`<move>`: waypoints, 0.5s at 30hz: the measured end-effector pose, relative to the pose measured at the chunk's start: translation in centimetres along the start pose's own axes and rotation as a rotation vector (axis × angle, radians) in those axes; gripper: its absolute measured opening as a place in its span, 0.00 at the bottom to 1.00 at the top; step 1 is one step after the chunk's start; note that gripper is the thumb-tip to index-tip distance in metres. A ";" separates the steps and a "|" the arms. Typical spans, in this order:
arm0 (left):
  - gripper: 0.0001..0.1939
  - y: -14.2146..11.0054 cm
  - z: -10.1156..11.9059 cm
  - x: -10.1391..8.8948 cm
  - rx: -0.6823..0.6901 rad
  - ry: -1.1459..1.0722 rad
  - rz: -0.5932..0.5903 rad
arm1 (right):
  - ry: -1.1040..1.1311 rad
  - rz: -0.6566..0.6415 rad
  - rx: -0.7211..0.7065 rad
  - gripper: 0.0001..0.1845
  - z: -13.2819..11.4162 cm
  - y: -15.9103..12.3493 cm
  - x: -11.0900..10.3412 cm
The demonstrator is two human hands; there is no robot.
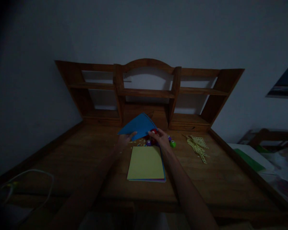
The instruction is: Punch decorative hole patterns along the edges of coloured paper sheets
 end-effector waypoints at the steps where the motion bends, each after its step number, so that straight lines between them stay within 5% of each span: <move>1: 0.15 0.0 0.1 0.0 -0.005 0.006 -0.004 | 0.003 0.001 0.001 0.25 0.1 0.0 0.0; 15: 0.14 -0.4 0.1 0.1 0.003 0.081 -0.087 | 0.036 0.056 -0.014 0.22 0.5 -0.2 0.0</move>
Point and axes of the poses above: each hand's wrist, its own y-axis towards the middle knuckle, its own x-axis out of the palm, z = x × y, the point moved 3 cm from there along y, towards the middle knuckle, and after that the axes turned 7 degrees about -z, right-handed, at the moved point
